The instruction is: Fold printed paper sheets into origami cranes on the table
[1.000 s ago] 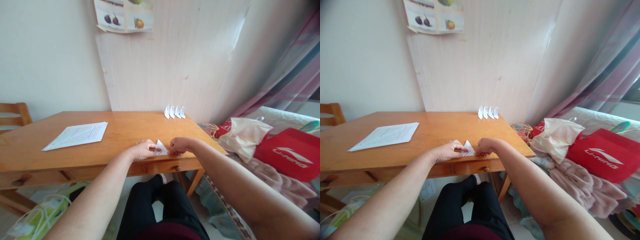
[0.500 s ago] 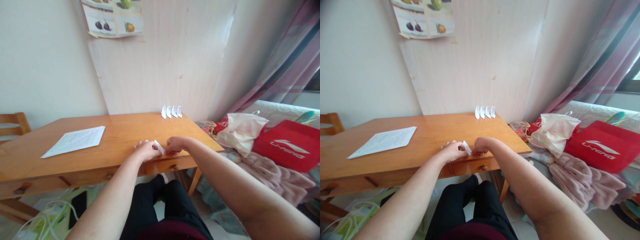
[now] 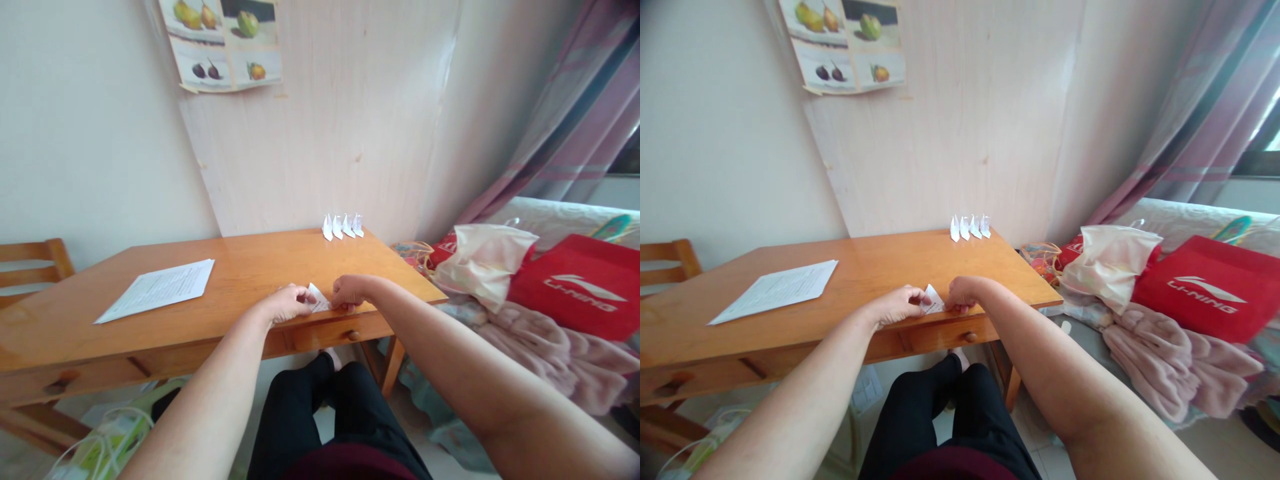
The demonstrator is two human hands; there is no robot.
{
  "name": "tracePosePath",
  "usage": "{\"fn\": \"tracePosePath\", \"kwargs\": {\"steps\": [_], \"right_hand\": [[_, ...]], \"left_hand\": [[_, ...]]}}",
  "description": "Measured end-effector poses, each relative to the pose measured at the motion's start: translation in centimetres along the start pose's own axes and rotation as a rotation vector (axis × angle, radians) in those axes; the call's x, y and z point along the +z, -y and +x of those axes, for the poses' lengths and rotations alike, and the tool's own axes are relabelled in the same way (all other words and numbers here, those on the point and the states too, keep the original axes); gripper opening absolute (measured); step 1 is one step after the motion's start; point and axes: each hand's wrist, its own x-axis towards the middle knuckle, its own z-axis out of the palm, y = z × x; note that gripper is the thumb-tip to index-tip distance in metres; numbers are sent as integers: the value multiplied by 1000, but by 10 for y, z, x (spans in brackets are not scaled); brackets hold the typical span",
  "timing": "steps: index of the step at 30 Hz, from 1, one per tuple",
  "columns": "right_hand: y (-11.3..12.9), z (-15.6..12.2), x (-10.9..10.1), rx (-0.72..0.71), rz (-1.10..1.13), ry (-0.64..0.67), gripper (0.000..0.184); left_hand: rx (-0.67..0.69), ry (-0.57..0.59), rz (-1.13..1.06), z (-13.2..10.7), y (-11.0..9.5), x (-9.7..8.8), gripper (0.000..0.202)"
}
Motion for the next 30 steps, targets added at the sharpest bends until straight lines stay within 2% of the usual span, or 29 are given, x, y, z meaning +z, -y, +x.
{"fn": "tracePosePath", "kwargs": {"steps": [7,19,30], "right_hand": [[4,-3,-1,6,-31,7,21],[0,0,0,10,-14,-12,20],[6,-9,2,13,0,-66,18]], "left_hand": [[9,-1,-60,-11,2,-1,42],[6,38,-67,-16,3,-6,51],[22,-37,-96,-16,11,0,50]]}}
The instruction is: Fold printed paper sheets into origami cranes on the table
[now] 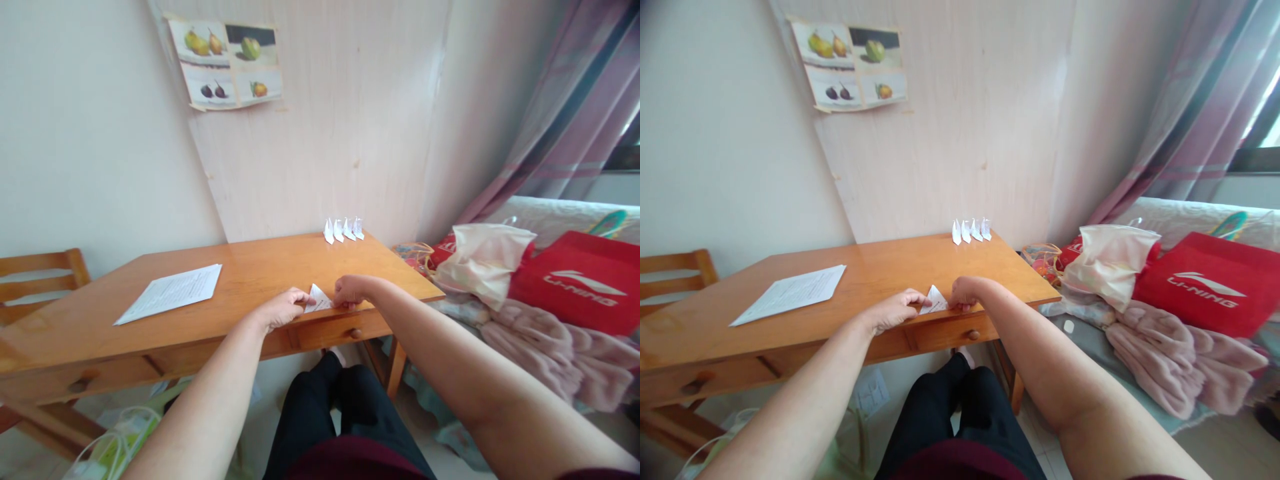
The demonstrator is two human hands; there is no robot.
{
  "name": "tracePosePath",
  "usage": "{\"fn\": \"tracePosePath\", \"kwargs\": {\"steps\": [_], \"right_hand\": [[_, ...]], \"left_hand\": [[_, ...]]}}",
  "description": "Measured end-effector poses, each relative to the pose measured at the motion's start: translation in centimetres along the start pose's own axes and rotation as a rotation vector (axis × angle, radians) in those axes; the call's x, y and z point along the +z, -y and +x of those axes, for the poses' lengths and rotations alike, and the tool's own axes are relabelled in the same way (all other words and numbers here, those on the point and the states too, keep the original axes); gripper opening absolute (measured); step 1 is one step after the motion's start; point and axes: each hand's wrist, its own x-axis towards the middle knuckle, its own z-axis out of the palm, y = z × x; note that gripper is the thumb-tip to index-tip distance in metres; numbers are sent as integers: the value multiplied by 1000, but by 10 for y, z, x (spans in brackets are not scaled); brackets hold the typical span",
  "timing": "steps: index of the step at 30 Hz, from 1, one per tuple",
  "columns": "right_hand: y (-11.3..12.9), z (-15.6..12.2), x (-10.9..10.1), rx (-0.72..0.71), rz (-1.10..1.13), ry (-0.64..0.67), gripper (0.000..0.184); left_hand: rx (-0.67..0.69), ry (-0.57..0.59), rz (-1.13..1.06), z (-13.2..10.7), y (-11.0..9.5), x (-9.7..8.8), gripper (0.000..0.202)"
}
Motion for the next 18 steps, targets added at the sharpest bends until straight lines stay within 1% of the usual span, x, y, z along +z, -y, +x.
{"fn": "tracePosePath", "kwargs": {"steps": [2,5,8,10,11,13,15,17,18], "right_hand": [[0,-1,1,-7,15,-21,18],[-3,-1,5,-18,61,-71,18],[-9,0,14,-23,148,-161,13],[-15,1,23,-30,222,-250,5],[-17,1,28,-35,261,-301,1],[-22,0,37,-39,338,-410,7],[-26,-1,46,-59,413,-510,13],[-28,-2,53,-96,477,-586,12],[-28,-4,56,-116,510,-616,11]], "left_hand": [[6,-44,-4,-1,3,2,48],[25,-141,-2,-5,9,6,41],[51,-290,23,-11,14,12,34],[94,-356,57,-16,13,16,31],[122,-375,80,-18,11,19,30],[184,-384,130,-22,4,27,32],[241,-370,187,-26,-3,36,43],[299,-370,376,-30,-8,45,49],[305,-382,437,-32,-10,50,47]]}}
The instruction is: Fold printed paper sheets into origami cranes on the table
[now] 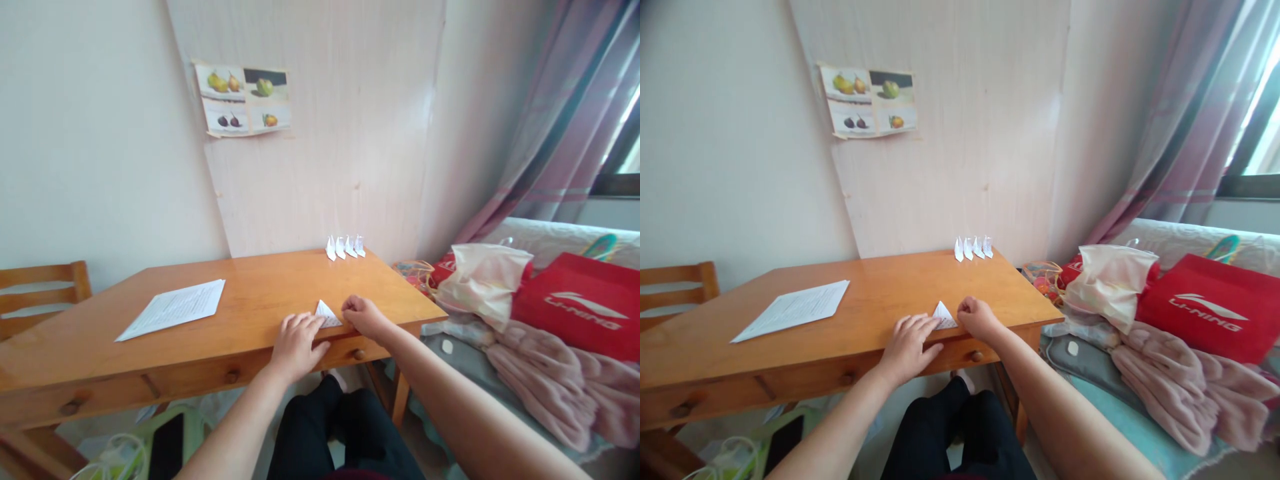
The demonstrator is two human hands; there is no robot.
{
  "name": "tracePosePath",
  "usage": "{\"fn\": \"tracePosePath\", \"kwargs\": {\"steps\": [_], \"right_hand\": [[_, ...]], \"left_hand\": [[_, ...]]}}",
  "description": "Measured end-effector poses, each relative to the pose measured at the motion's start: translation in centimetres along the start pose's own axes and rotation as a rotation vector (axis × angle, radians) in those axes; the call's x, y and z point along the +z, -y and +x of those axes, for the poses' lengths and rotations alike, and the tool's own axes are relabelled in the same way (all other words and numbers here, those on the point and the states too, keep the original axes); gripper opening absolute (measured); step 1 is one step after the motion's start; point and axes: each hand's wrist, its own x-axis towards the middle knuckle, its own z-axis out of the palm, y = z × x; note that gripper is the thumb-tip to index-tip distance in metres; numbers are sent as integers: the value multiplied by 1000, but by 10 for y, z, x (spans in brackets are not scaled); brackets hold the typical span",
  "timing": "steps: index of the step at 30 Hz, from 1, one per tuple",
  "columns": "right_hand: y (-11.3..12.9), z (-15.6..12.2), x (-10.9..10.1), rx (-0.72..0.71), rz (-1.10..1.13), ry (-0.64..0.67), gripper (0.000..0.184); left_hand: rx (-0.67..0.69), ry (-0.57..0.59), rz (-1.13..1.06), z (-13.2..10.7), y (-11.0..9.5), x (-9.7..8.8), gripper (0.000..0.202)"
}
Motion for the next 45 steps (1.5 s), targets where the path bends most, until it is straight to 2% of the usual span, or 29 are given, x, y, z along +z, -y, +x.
{"fn": "tracePosePath", "kwargs": {"steps": [5,9,11,13,14,16,19,22,26,29,33,42,45], "right_hand": [[1,-16,0,-54,167,-119,14],[9,-27,-7,-110,243,-249,21],[15,-32,-11,-147,260,-309,27],[22,-36,-13,-194,268,-346,34],[26,-39,-14,-222,274,-346,38],[35,-44,-13,-263,300,-296,44],[50,-53,-9,-297,353,-166,48],[62,-60,-3,-307,397,-34,46],[68,-65,9,-232,500,114,39],[66,-67,17,-214,570,135,38],[62,-69,22,-219,632,178,38],[61,-71,28,-197,682,166,42],[61,-69,28,-207,677,120,43]], "left_hand": [[41,-54,96,-12,-4,5,31],[-34,-178,30,-15,-1,-4,20],[-122,-286,-79,-13,-2,-14,21],[-230,-381,-282,-12,-5,-25,24],[-276,-391,-412,-12,-7,-30,26],[-335,-362,-615,-13,-11,-39,30],[-360,-289,-771,-16,-20,-47,31],[-346,-224,-852,-21,-29,-50,30],[-340,-137,-848,-24,-37,-54,29],[-335,-103,-838,-24,-39,-55,30],[-348,-115,-822,-24,-39,-52,34],[-352,-127,-748,-27,-39,-50,36],[-346,-126,-754,-26,-39,-51,37]]}}
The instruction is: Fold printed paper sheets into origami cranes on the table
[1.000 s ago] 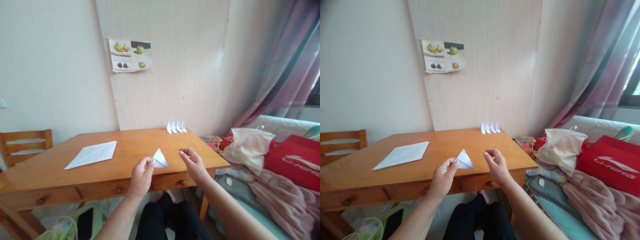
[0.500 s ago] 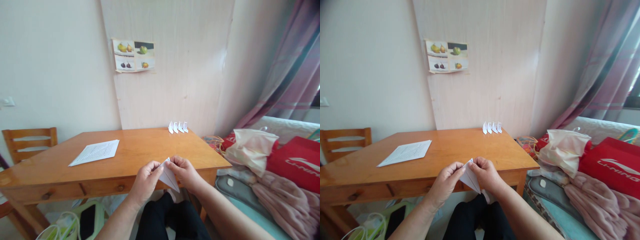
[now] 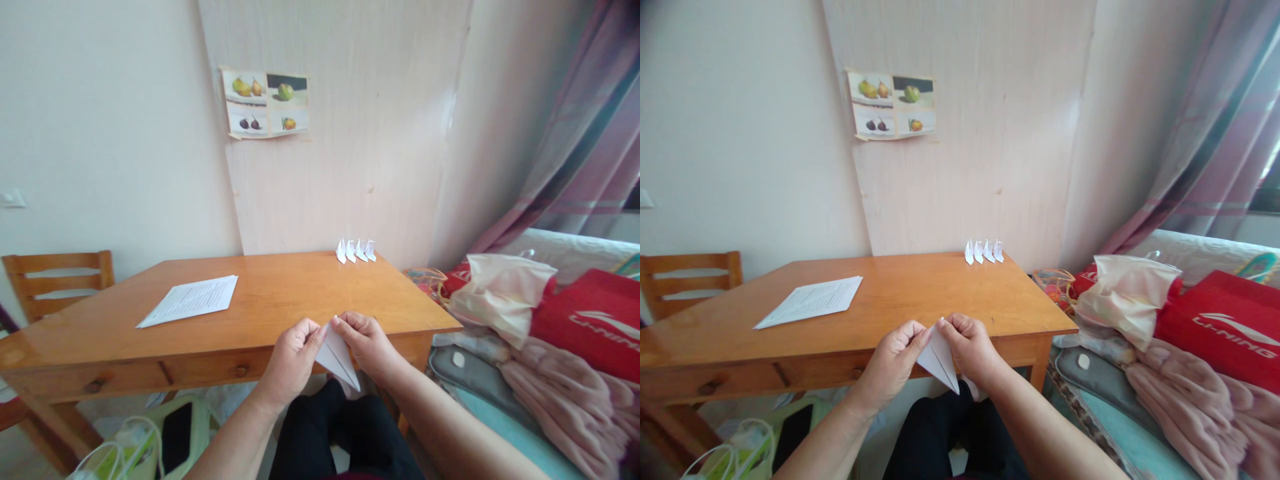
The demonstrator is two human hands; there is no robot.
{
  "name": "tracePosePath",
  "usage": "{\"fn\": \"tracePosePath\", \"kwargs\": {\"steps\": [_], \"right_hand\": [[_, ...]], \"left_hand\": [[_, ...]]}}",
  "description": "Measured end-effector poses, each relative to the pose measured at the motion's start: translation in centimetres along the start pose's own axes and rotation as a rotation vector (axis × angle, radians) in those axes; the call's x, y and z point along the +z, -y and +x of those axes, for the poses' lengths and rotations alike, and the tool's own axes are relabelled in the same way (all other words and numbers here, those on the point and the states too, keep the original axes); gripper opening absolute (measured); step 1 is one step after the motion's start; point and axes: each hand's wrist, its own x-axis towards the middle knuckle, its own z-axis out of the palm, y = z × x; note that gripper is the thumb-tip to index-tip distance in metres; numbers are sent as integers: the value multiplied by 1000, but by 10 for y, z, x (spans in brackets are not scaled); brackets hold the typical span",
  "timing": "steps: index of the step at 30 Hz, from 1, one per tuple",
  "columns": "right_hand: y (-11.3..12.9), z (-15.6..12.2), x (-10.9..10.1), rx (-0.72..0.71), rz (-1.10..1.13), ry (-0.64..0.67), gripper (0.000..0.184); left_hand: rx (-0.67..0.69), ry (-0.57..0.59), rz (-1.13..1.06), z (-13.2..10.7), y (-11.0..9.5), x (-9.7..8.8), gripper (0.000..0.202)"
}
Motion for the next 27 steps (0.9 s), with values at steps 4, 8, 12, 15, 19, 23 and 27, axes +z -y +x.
{"fn": "tracePosePath", "kwargs": {"steps": [4,8,12,15,19,23,27], "right_hand": [[-3,2,-2,-8,-16,-42,44],[-4,3,-4,-11,-35,-99,45],[1,2,-4,-23,-39,-89,45],[6,-1,-4,-24,-84,-77,45],[4,-6,-3,70,-106,-58,40],[-4,-7,-4,118,2,-66,37],[-2,-8,-7,154,66,-117,34]], "left_hand": [[-4,-3,-118,-1,1,0,42],[-7,18,-146,-3,2,0,39],[-10,11,-114,-3,3,0,35],[-3,-51,-117,-2,7,-2,35],[-21,-136,-79,1,16,-5,37],[0,-105,-135,0,20,-4,37],[174,-159,34,-4,21,-6,43]]}}
